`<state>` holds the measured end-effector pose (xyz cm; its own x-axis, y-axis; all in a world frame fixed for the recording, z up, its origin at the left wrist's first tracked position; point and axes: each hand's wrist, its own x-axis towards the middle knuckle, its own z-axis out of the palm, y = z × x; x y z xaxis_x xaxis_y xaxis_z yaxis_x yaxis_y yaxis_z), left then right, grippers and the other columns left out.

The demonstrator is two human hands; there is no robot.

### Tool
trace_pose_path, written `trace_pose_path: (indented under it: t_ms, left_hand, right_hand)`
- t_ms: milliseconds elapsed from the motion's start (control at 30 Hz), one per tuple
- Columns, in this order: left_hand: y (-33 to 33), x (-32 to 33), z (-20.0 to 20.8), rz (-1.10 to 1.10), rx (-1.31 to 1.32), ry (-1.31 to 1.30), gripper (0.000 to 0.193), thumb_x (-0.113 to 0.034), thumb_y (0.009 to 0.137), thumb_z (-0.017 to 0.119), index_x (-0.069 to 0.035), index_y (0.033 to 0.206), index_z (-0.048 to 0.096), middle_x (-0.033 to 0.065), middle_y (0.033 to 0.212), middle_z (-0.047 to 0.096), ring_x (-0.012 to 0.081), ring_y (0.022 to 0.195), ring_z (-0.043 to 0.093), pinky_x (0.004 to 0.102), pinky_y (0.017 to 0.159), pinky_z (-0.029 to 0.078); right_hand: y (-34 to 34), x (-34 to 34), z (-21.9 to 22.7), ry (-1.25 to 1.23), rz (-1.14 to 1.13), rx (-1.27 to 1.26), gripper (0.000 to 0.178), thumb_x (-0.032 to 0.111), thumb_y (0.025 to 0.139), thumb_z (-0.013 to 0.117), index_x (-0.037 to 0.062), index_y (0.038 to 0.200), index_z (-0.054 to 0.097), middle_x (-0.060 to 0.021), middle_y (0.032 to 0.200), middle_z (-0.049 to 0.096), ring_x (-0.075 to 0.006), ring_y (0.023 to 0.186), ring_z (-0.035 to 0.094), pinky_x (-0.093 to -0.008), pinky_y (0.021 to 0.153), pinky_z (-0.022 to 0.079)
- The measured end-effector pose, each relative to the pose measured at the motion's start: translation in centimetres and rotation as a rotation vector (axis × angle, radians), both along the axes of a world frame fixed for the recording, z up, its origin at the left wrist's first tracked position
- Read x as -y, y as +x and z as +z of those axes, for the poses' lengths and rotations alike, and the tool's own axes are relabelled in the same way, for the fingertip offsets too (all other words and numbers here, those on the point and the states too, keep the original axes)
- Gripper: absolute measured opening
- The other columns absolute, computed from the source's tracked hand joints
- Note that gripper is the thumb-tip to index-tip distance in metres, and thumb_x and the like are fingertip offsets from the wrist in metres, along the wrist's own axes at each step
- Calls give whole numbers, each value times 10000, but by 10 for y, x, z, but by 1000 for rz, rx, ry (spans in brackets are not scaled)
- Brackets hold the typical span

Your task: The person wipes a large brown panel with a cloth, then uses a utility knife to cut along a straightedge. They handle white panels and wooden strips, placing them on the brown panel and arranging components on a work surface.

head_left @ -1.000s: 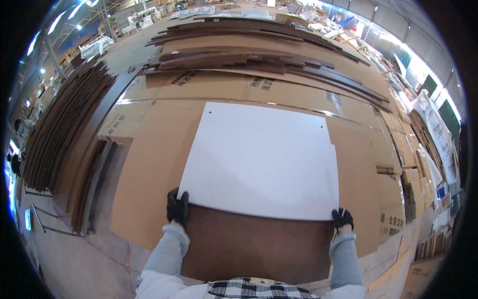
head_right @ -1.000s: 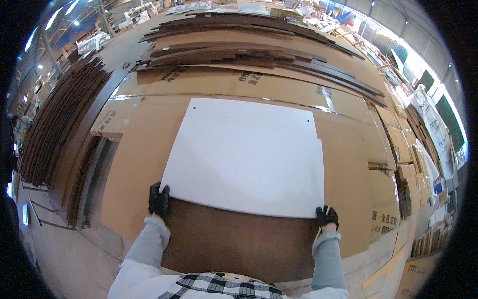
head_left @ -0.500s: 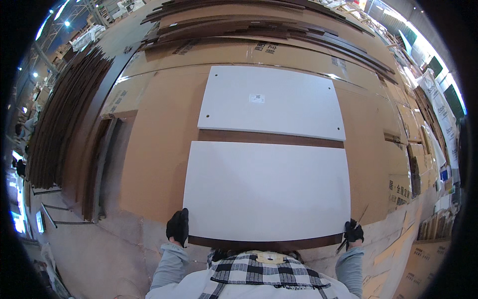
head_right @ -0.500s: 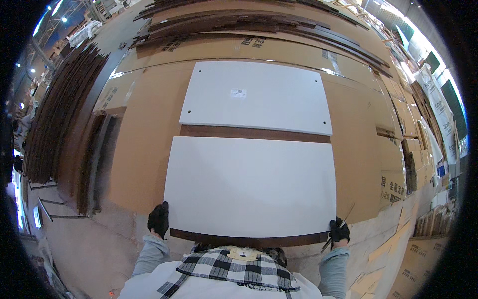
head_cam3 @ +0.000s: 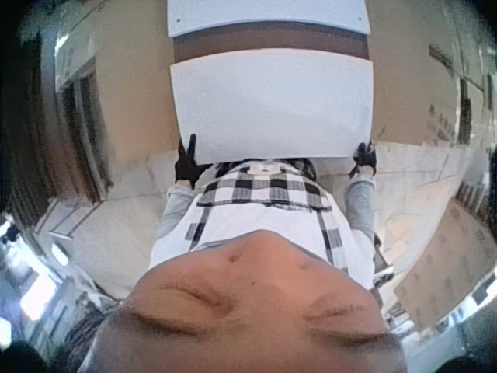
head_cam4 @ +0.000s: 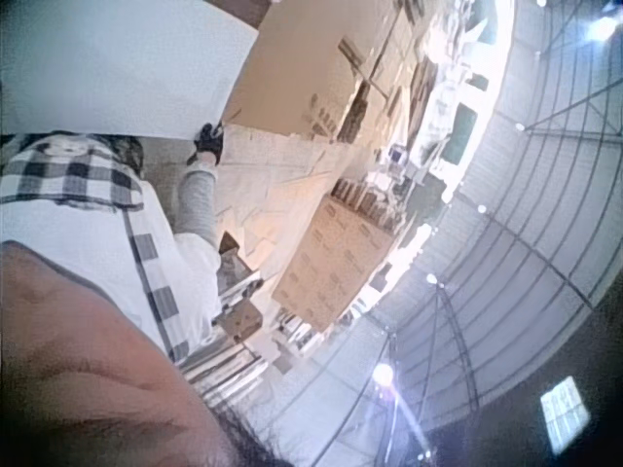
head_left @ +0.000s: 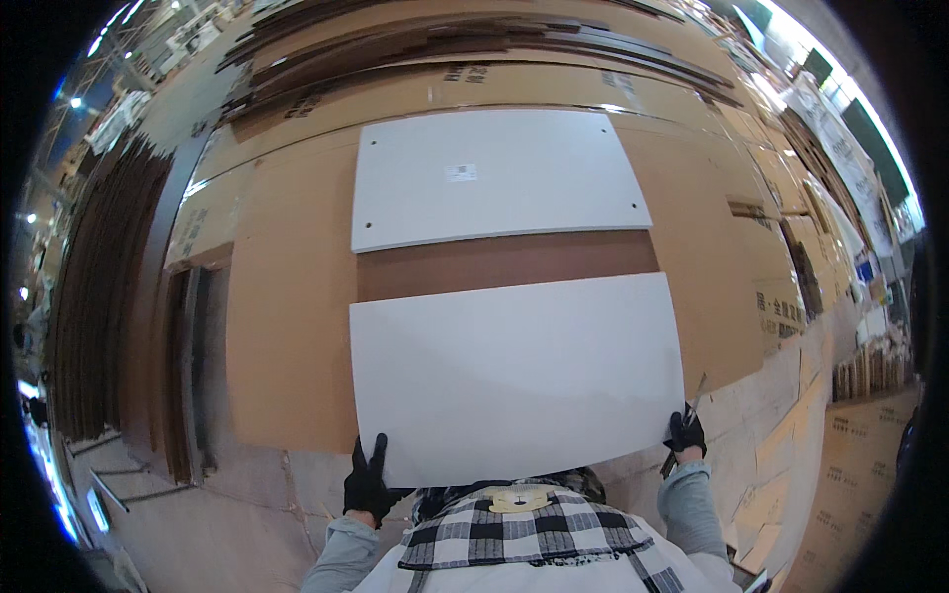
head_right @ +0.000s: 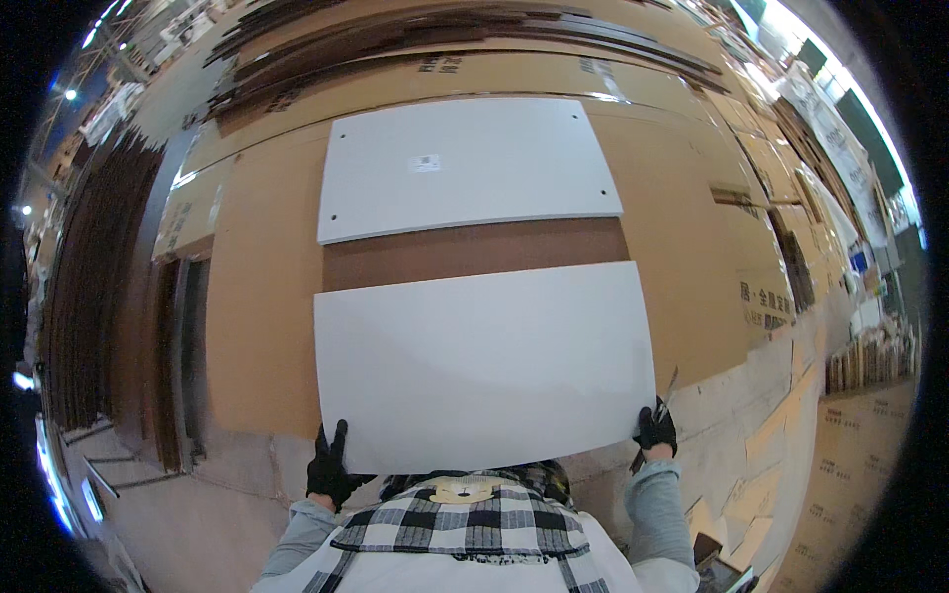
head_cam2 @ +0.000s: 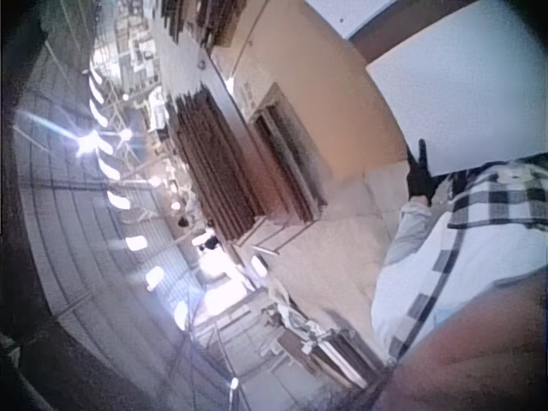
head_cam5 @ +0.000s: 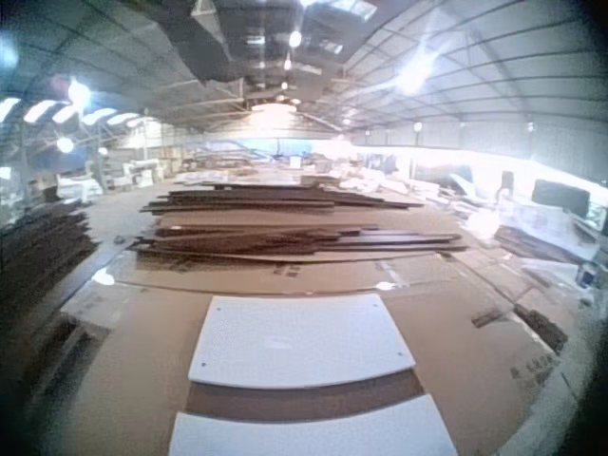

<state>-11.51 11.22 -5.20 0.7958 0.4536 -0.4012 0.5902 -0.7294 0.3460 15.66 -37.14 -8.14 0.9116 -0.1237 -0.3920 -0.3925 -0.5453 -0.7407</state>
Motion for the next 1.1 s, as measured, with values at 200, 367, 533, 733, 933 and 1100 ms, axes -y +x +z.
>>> trace_pose_path:
  t_ms: [200, 367, 533, 733, 933, 1100]
  left_hand:
    - [9, 8, 14, 37, -69, -15, 1137, -399, 495, 809, -225, 1413, 161, 251, 1376, 241, 409, 1109, 469, 433, 805, 488]
    - [17, 17, 20, 61, -83, 30, 1116, -387, 517, 785, -227, 1416, 144, 267, 1364, 249, 416, 1081, 483, 439, 798, 485]
    - [15, 14, 19, 33, -61, 2, 1133, -399, 522, 781, -220, 1420, 114, 277, 1370, 230, 425, 1145, 429, 441, 837, 468]
    - [23, -15, 28, -100, -15, -113, 1187, -477, 555, 770, -60, 1410, 61, 252, 1410, 185, 374, 1294, 241, 392, 1035, 290]
    - [159, -99, 35, 220, 655, 66, 564, -263, 873, 544, -3, 1323, 323, 174, 1342, 375, 289, 1250, 350, 359, 1035, 285]
    - [294, -167, -24, 529, 636, 186, 644, -396, 841, 519, -64, 1350, 305, 171, 1361, 351, 315, 1259, 326, 392, 1036, 278]
  right_hand:
    - [11, 6, -7, -246, 10, -9, 436, 302, 852, 550, 85, 1218, 457, -147, 1056, 571, -277, 851, 612, -380, 589, 562]
    - [21, -1, -1, -69, -96, -109, 451, 276, 858, 546, 120, 1259, 410, -124, 1086, 547, -290, 863, 603, -377, 531, 573]
    - [16, 10, -6, -27, -76, -99, 448, 289, 866, 535, 146, 1269, 405, -125, 1128, 523, -279, 909, 587, -377, 545, 573]
    - [49, 7, 25, -470, 162, -103, 403, 331, 882, 465, 122, 1226, 473, -142, 1116, 563, -308, 982, 568, -410, 755, 510]
    - [185, -61, 37, -508, 250, 344, 394, 290, 852, 498, 59, 1170, 519, -163, 1154, 556, -281, 1079, 529, -350, 906, 415]
    - [312, -155, 8, -500, 257, 405, 503, 433, 830, 480, 109, 1213, 492, -159, 1198, 526, -324, 1118, 486, -392, 942, 386]
